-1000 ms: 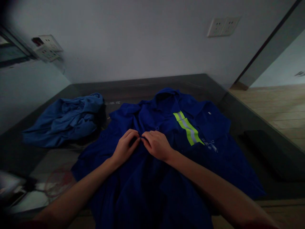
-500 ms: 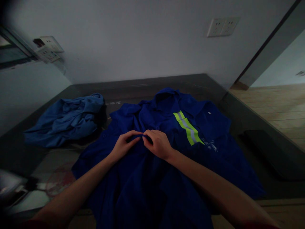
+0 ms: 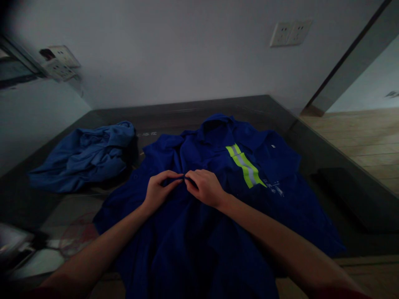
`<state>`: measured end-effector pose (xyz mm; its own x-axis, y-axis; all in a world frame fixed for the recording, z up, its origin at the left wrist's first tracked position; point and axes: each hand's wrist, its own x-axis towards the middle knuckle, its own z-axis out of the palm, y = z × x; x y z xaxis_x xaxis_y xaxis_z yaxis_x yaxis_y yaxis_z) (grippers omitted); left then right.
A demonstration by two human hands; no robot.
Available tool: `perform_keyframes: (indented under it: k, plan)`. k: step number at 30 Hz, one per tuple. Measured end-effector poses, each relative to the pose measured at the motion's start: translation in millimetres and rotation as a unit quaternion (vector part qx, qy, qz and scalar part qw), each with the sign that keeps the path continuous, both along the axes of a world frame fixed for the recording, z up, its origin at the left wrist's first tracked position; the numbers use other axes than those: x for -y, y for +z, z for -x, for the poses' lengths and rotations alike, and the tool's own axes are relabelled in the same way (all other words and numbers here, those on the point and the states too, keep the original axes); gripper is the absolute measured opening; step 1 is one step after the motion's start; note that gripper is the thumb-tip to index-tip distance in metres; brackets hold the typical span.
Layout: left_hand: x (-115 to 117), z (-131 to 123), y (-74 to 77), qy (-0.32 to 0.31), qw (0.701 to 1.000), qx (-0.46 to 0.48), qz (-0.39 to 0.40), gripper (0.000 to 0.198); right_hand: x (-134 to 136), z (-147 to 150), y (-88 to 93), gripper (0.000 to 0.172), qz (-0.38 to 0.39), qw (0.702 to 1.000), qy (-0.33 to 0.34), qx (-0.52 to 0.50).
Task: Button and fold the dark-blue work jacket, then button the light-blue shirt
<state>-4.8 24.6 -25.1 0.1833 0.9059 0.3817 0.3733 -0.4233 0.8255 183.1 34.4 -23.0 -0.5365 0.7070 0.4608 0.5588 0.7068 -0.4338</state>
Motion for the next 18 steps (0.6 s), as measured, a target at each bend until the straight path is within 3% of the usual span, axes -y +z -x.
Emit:
perform_keyframes:
  k: [9,15,18]
  plan:
    - [4,-2,1.3,0.021,0.997,-0.037,-0.069,0.011,3,1,-0.4,0.016,-0.033,0.999,0.019,0.029]
    - [-1,6,14.5,-0.024,0.986,-0.166,-0.022,0.021,-4,-6,2.2,0.028,0.036,0.998,-0.029,-0.038]
    - [-9,16,23.1,-0.016,0.977,-0.208,-0.028,0.021,-7,-9,6.4,0.030,0.066,0.994,-0.057,-0.058]
